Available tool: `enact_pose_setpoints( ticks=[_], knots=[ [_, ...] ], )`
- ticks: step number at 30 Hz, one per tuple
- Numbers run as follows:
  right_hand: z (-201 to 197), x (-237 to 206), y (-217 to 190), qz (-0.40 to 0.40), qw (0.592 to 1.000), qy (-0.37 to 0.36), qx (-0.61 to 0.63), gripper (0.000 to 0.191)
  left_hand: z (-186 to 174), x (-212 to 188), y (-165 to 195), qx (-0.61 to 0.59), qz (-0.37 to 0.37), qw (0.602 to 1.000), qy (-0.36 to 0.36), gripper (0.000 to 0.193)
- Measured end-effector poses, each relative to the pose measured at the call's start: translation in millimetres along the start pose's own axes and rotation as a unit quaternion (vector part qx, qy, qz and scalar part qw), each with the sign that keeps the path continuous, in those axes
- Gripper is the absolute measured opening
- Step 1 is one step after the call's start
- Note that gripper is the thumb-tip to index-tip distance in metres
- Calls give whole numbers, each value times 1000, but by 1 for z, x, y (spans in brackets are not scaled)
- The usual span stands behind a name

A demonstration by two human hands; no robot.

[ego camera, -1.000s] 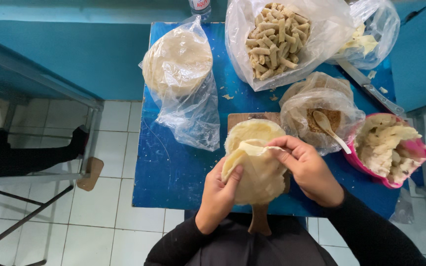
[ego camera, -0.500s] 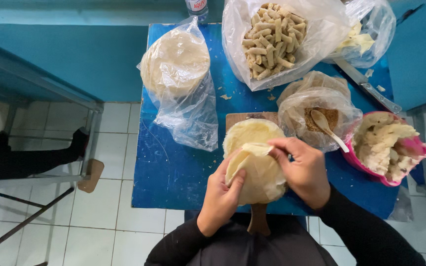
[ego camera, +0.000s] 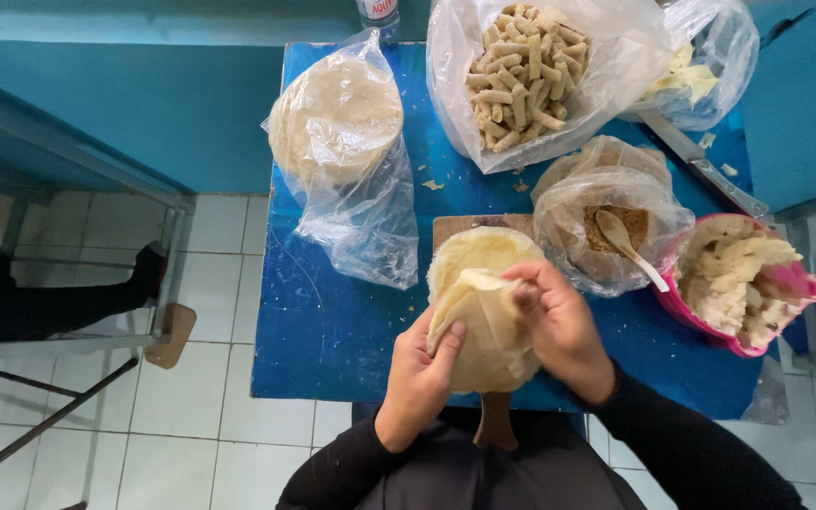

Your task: The person peels thin layers off a large round flatbread, pressing the disc on a wooden paddle board and pulling sheets away by hand. They then cut the stacked layers with a knife, fold and press the pieces, and arrange the slices on the board.

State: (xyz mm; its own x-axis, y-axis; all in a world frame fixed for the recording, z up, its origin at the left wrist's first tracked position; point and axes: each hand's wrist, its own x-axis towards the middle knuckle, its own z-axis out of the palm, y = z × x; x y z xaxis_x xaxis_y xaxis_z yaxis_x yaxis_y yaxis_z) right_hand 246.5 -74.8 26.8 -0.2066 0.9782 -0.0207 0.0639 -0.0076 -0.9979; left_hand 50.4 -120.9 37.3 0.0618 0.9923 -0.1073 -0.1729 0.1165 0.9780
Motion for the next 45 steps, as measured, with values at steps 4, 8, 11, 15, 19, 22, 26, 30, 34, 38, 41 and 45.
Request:
enact_pose_setpoints(
  ticks=[4,8,11,15,19,22,26,30,34,38,41,45],
  knots=[
    [13,-5,-9,-45,989,50,-132,32,0,-1,7,61,11,998,1,35],
    [5,3,-12,-41,983,99,-148,32,-9,0,12,25,1,1000,-14,34],
    [-8,13,-8,-9,986,89,-141,34,-17,0,14,-9,10,1000,-13,36],
    [-15,19,-6,66,995,34,-67,38,-14,-4,15,16,36,999,-2,35],
    [-4,18,-9,164,965,46,201,41,-10,-6,16,85,71,994,12,36],
    [3,22,-8,211,934,78,277,41,-7,-7,16,92,74,993,11,36],
    [-7,24,-2,75,995,69,-6,39,-12,-8,12,56,53,997,7,34],
    [-19,26,3,-90,966,62,-233,43,-20,-5,6,-21,29,999,-7,35],
    [-23,38,-4,73,995,-58,-19,46,-25,-7,1,-40,14,999,-2,37],
    [-20,39,-20,244,946,-78,199,51,-35,-5,0,-70,-13,997,-35,38],
    [-18,37,-29,302,918,-42,255,51,-50,-5,3,-130,-52,986,-85,39],
    [-19,32,-32,367,893,-11,259,51,-69,-9,7,-162,-84,979,-91,40]
  ],
)
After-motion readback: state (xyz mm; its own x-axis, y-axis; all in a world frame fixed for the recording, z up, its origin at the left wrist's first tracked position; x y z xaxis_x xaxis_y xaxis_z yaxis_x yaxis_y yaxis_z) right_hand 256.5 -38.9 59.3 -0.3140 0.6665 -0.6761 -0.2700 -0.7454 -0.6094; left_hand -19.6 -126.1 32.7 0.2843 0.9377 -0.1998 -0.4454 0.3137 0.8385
